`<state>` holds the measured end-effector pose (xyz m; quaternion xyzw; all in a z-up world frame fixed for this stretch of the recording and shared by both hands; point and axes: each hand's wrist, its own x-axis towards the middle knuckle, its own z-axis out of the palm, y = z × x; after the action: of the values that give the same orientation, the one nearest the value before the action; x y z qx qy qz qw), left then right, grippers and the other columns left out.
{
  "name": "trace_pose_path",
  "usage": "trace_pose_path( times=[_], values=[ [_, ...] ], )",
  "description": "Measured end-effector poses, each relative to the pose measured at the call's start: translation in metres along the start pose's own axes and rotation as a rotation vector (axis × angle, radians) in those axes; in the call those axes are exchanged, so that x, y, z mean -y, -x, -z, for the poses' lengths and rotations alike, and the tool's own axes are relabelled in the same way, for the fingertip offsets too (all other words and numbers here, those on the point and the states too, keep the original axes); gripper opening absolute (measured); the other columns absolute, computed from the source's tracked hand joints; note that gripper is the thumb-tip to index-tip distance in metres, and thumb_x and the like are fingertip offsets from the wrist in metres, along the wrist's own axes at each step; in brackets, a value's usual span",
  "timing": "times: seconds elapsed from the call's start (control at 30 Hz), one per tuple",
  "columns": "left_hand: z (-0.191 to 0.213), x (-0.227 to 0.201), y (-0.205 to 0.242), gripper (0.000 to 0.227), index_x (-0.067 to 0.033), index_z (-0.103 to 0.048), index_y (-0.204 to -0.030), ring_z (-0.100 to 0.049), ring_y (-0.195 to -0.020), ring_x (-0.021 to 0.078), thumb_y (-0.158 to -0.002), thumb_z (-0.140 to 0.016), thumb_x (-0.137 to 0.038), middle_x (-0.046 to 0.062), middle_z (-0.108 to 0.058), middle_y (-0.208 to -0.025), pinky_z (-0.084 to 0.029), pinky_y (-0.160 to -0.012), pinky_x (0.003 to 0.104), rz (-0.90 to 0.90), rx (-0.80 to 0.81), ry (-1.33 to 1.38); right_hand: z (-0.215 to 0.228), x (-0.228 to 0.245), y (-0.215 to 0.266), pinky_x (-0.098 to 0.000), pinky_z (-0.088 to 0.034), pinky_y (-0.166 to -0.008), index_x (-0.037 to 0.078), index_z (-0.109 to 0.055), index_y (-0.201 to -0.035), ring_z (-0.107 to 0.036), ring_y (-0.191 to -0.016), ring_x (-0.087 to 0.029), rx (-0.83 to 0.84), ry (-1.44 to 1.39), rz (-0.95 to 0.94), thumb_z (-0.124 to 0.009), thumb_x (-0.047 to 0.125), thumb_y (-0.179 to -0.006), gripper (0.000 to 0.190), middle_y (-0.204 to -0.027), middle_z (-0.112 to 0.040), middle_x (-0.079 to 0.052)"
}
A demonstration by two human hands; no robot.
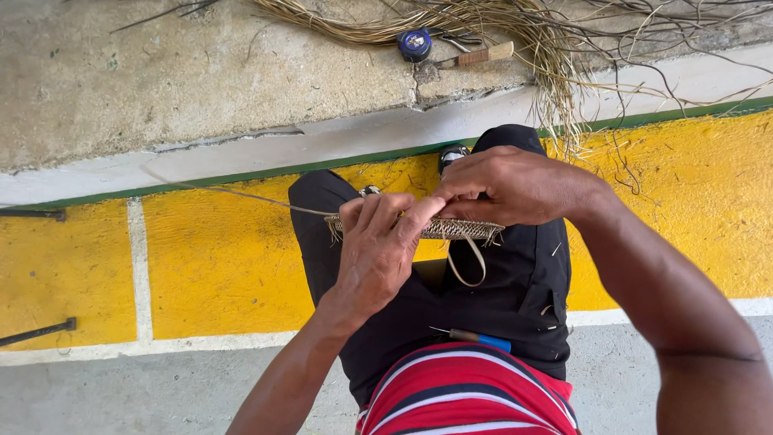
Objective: The recorder is weaving a small basket-like object using long, thin strips of material, likely bamboo or rattan.
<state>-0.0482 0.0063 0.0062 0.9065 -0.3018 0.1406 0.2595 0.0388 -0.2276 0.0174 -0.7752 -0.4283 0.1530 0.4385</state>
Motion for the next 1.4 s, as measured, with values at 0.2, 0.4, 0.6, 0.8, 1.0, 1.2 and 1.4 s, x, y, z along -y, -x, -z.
trace_pose_path(
  times=[0.2, 0.4, 0.6, 0.8, 1.0, 1.2, 1.4],
  values=[
    [-0.003, 0.002, 0.008, 0.033, -0.0122, -0.063, -0.124, -0.057, -0.104, 0.0197, -0.095, -0.077, -0.016, 0.001, -0.063, -0.112, -0.033, -0.095, 0.042, 0.030, -0.026, 0.061, 0.001, 0.015, -0.012, -0.0426, -0.052, -0.066, 0.008, -0.072, -0.101, -0.068, -0.072, -0.024, 0.219, 0.132, -0.144, -0.072, 0.020, -0.088, 0.018, -0.077, -0.068, -0.006],
    [-0.004, 0.001, 0.011, 0.026, -0.0140, -0.067, -0.118, -0.061, -0.101, 0.0142, -0.093, -0.076, -0.012, -0.006, -0.073, -0.106, -0.033, -0.094, 0.040, -0.025, 0.015, 0.015, -0.011, -0.015, -0.004, -0.0391, -0.052, -0.064, 0.007, -0.066, -0.089, -0.063, -0.069, -0.020, 0.222, 0.035, -0.119, -0.071, 0.012, -0.087, 0.007, -0.072, -0.062, -0.004],
    [-0.003, 0.001, 0.007, 0.023, -0.0129, -0.066, -0.118, -0.063, -0.099, 0.0137, -0.098, -0.075, -0.012, -0.004, -0.074, -0.103, -0.033, -0.093, 0.038, -0.035, -0.037, 0.008, 0.004, -0.045, -0.001, -0.0323, -0.059, -0.071, 0.006, -0.068, -0.101, -0.067, -0.078, -0.018, -0.134, -0.060, -0.069, -0.063, 0.007, -0.091, 0.011, -0.089, -0.066, -0.003],
    [-0.004, 0.000, 0.007, 0.019, -0.0118, -0.065, -0.115, -0.061, -0.093, 0.0139, -0.099, -0.075, -0.016, -0.004, -0.074, -0.099, -0.033, -0.090, 0.038, -0.003, -0.058, 0.065, -0.002, -0.002, -0.005, -0.0366, -0.057, -0.066, 0.007, -0.075, -0.104, -0.072, -0.077, -0.020, 0.115, -0.034, 0.006, -0.072, 0.017, -0.090, 0.017, -0.088, -0.074, -0.005],
    [0.000, -0.002, 0.006, 0.018, -0.0135, -0.067, -0.113, -0.060, -0.092, 0.0147, -0.097, -0.075, -0.015, -0.005, -0.072, -0.093, -0.032, -0.089, 0.038, 0.002, -0.024, 0.026, -0.012, -0.004, -0.004, -0.0375, -0.055, -0.063, 0.005, -0.072, -0.091, -0.070, -0.071, -0.021, 0.131, 0.054, -0.049, -0.075, 0.015, -0.086, 0.011, -0.076, -0.069, -0.006],
    [-0.002, 0.003, -0.001, 0.019, -0.0125, -0.067, -0.115, -0.061, -0.094, 0.0145, -0.097, -0.074, -0.013, -0.005, -0.073, -0.097, -0.032, -0.090, 0.038, -0.023, -0.019, 0.097, -0.002, -0.055, -0.007, -0.0330, -0.059, -0.069, 0.006, -0.066, -0.097, -0.069, -0.075, -0.016, -0.216, -0.044, -0.171, -0.064, 0.011, -0.095, 0.006, -0.086, -0.067, -0.002],
    [0.005, 0.009, -0.020, 0.021, -0.0137, -0.068, -0.117, -0.062, -0.098, 0.0165, -0.096, -0.072, -0.014, -0.004, -0.072, -0.098, -0.034, -0.091, 0.039, -0.011, 0.008, 0.071, -0.044, -0.040, 0.011, -0.0338, -0.061, -0.068, 0.009, -0.072, -0.103, -0.067, -0.073, -0.015, -0.286, -0.338, -0.290, -0.062, 0.018, -0.100, 0.014, -0.088, -0.072, 0.001]
  ],
)
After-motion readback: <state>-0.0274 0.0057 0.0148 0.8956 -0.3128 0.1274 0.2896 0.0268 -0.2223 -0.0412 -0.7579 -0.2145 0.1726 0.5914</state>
